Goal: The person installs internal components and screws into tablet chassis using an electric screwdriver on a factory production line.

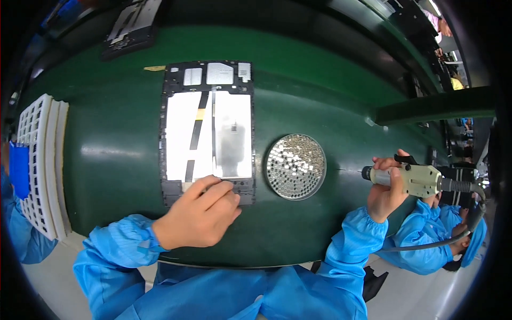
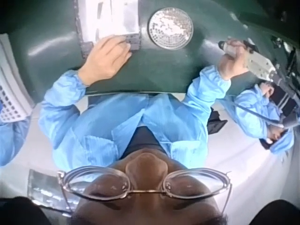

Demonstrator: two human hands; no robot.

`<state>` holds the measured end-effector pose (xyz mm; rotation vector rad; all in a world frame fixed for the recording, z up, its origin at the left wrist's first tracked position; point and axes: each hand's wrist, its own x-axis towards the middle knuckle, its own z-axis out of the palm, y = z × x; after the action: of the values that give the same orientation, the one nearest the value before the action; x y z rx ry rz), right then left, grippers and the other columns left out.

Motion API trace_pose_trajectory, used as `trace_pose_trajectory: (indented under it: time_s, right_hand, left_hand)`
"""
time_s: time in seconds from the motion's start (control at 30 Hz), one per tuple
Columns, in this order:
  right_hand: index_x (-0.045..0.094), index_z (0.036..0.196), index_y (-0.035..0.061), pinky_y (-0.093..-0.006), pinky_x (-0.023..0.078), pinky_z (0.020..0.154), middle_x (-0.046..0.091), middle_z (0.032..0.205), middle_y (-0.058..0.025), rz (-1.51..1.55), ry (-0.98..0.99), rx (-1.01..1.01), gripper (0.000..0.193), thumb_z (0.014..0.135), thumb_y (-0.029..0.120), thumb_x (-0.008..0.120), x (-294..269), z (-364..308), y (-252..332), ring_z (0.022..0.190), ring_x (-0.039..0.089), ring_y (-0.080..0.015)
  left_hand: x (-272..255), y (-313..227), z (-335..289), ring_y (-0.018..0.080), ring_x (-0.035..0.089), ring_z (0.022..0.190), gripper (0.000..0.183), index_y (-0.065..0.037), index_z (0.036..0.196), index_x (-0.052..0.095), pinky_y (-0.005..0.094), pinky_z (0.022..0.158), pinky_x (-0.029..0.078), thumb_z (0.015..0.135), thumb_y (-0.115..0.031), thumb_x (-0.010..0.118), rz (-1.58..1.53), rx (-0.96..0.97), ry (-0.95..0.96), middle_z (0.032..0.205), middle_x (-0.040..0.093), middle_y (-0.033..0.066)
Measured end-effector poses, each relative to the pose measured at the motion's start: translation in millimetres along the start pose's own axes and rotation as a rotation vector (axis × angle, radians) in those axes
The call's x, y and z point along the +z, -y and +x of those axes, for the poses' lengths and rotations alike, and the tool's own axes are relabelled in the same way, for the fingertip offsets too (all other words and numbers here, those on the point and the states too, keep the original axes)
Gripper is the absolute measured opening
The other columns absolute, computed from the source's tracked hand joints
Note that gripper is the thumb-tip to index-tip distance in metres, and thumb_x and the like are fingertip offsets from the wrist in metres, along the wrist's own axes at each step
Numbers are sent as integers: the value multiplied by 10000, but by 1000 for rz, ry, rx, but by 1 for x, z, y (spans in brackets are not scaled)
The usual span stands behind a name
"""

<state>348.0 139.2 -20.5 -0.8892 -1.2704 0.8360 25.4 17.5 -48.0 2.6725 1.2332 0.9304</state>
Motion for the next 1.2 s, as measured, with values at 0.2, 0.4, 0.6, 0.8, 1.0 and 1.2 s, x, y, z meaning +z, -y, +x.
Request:
trace_pose_trajectory:
  time_s: [0.2, 0.4, 0.6, 0.8, 1.0, 1.2]
  right_hand:
    - [465, 1221, -27, -409, 467, 807, 597, 885, -161, -100, -46, 198, 471, 810, 140, 622, 14, 5, 15, 850, 591, -272]
    - [479, 1128, 62, -440, 446, 707, 513, 694, -78, 110, 111, 58, 368, 795, 95, 631, 53, -26, 22, 642, 521, -219]
    - [472, 1086, 76, -430, 439, 668, 494, 640, -70, 114, 197, 73, 338, 783, 67, 622, 84, -38, 20, 595, 515, -219]
    - [481, 1113, 111, -421, 399, 670, 413, 617, -23, 52, 265, 133, 340, 787, 123, 576, 92, -40, 18, 587, 446, -172]
    - [475, 1111, 97, -417, 405, 667, 415, 614, -26, 28, 271, 126, 343, 781, 123, 566, 91, -40, 14, 585, 448, -171]
    - [472, 1107, 92, -421, 422, 683, 431, 622, -39, 13, 277, 139, 339, 786, 124, 575, 91, -40, 12, 588, 456, -184]
  left_hand:
    - [-14, 22, 2, 333, 546, 1024, 299, 82, 961, 608, 460, 928, 439, 711, -81, 596, -136, 18, 201, 1023, 568, 184]
    - [-4, 14, 19, 361, 534, 1048, 285, 40, 1011, 626, 457, 911, 455, 742, -53, 616, -181, -25, 226, 1074, 553, 211]
    - [2, 27, 19, 314, 561, 1032, 244, -10, 972, 654, 428, 911, 464, 730, -46, 641, -240, -21, 191, 1048, 587, 173]
    - [4, 25, 17, 283, 572, 1023, 217, -37, 941, 687, 403, 930, 449, 732, -91, 666, -165, -39, 169, 1028, 622, 142]
    - [4, 26, 18, 292, 585, 1027, 255, -57, 976, 682, 410, 926, 464, 721, -66, 681, -176, -49, 182, 1028, 630, 152]
    - [3, 25, 19, 290, 584, 1030, 253, -60, 979, 685, 409, 923, 467, 725, -67, 679, -183, -64, 182, 1034, 632, 146]
